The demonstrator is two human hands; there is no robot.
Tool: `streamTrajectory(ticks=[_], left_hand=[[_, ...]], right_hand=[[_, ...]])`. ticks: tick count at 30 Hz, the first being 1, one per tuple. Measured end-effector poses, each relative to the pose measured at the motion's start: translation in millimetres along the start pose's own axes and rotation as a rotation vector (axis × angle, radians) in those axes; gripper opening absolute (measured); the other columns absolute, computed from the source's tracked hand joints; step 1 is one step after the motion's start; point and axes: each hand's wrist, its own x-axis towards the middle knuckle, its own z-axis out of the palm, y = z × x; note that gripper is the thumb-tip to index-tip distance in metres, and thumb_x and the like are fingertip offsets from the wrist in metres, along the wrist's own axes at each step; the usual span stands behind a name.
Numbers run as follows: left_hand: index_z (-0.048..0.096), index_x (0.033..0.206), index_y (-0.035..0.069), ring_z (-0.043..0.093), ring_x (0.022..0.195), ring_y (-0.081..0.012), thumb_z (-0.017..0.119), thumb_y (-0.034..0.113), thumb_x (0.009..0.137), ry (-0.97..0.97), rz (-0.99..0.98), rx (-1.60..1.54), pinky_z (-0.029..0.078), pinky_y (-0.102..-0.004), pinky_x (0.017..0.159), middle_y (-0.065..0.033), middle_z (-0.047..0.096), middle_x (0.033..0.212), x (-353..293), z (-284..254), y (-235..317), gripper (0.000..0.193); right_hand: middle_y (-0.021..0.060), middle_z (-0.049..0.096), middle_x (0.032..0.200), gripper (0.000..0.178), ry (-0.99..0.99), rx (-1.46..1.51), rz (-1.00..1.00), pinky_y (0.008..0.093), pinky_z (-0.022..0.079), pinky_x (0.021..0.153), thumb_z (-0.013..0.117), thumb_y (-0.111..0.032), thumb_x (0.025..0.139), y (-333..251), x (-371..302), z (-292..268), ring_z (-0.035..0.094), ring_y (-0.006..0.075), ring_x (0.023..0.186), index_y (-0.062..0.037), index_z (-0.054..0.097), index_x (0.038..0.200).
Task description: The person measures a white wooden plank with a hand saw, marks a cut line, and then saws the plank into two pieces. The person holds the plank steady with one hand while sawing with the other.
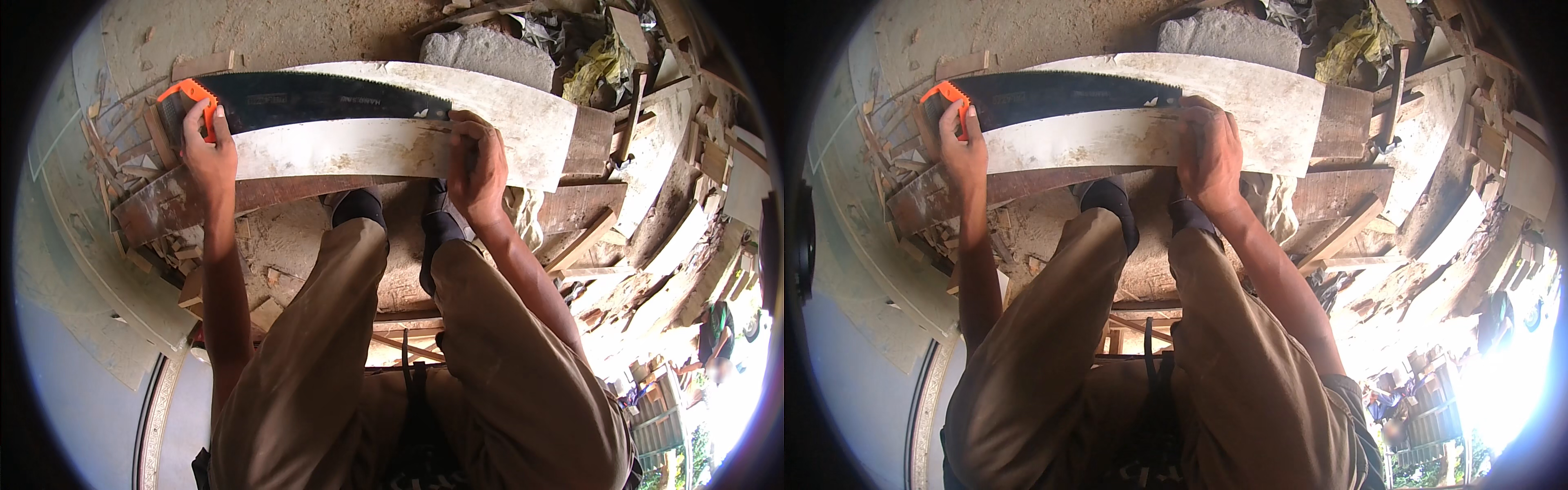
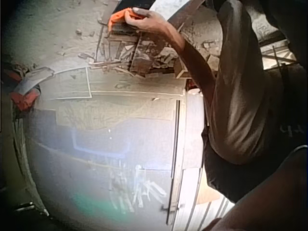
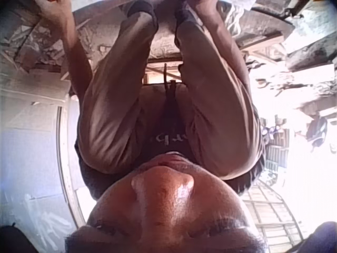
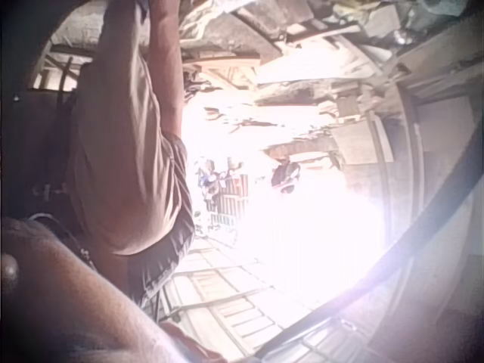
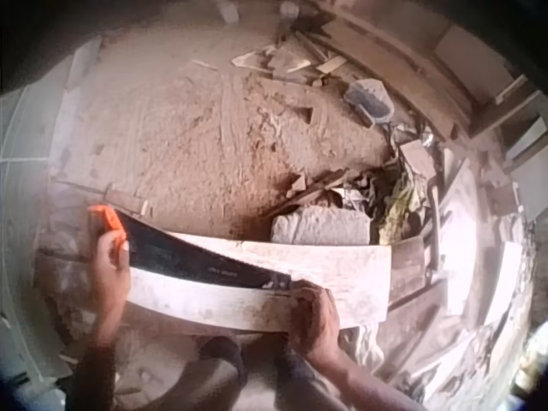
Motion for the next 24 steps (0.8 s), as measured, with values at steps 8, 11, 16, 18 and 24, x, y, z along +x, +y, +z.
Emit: streamTrajectory(ticks=[8, 11, 16, 18, 24], left_hand=[[0.061, 0.12, 0.004, 0.066, 0.096, -0.0262, 0.066, 0.018, 0.094, 0.022, -0.005, -0.02, 0.053, -0.0361, 0.082, -0.0159, 0.066, 0.11, -1, 2, 7, 0.03], [0.061, 0.122, 0.005, 0.066, 0.1, -0.0239, 0.065, 0.021, 0.095, 0.01, -0.026, -0.033, 0.051, -0.0346, 0.086, -0.0134, 0.066, 0.113, -2, 3, 2, 0.031], [0.059, 0.125, 0.004, 0.065, 0.105, -0.0226, 0.064, 0.021, 0.096, -0.039, -0.089, -0.113, 0.049, -0.0343, 0.091, -0.0131, 0.067, 0.116, -1, 0, -7, 0.034], [0.058, 0.126, 0.004, 0.065, 0.105, -0.0226, 0.064, 0.021, 0.096, -0.047, -0.096, -0.113, 0.049, -0.0345, 0.092, -0.0136, 0.067, 0.116, -2, -2, -5, 0.035], [0.058, 0.126, 0.004, 0.065, 0.105, -0.0223, 0.065, 0.021, 0.096, -0.052, -0.122, -0.091, 0.049, -0.035, 0.092, -0.0136, 0.067, 0.117, -4, -5, -2, 0.035]], right_hand=[[0.0179, 0.065, 0.112, 0.029, -0.023, 0.053, 0.047, 0.0406, 0.048, 0.086, 0.059, 0.011, 0.081, 2, -3, -2, 0.061, 0.0358, 0.095, -0.0013, 0.053, 0.107], [0.0185, 0.065, 0.112, 0.03, -0.021, 0.05, 0.046, 0.0404, 0.049, 0.085, 0.058, 0.012, 0.081, 2, -4, -2, 0.062, 0.0361, 0.095, -0.0009, 0.053, 0.107], [0.0195, 0.065, 0.114, 0.028, -0.022, 0.042, 0.044, 0.0405, 0.049, 0.083, 0.057, 0.013, 0.081, 1, 1, -1, 0.061, 0.0364, 0.093, 0.0, 0.053, 0.106], [0.0197, 0.065, 0.114, 0.028, -0.018, 0.038, 0.037, 0.0405, 0.049, 0.082, 0.057, 0.013, 0.081, 2, 2, -1, 0.061, 0.0363, 0.092, 0.0003, 0.053, 0.105], [0.0158, 0.067, 0.114, 0.019, 0.001, -0.023, -0.019, 0.0309, 0.05, 0.079, 0.055, 0.01, 0.089, 5, 5, 0, 0.064, 0.0231, 0.086, 0.0004, 0.055, 0.106]])
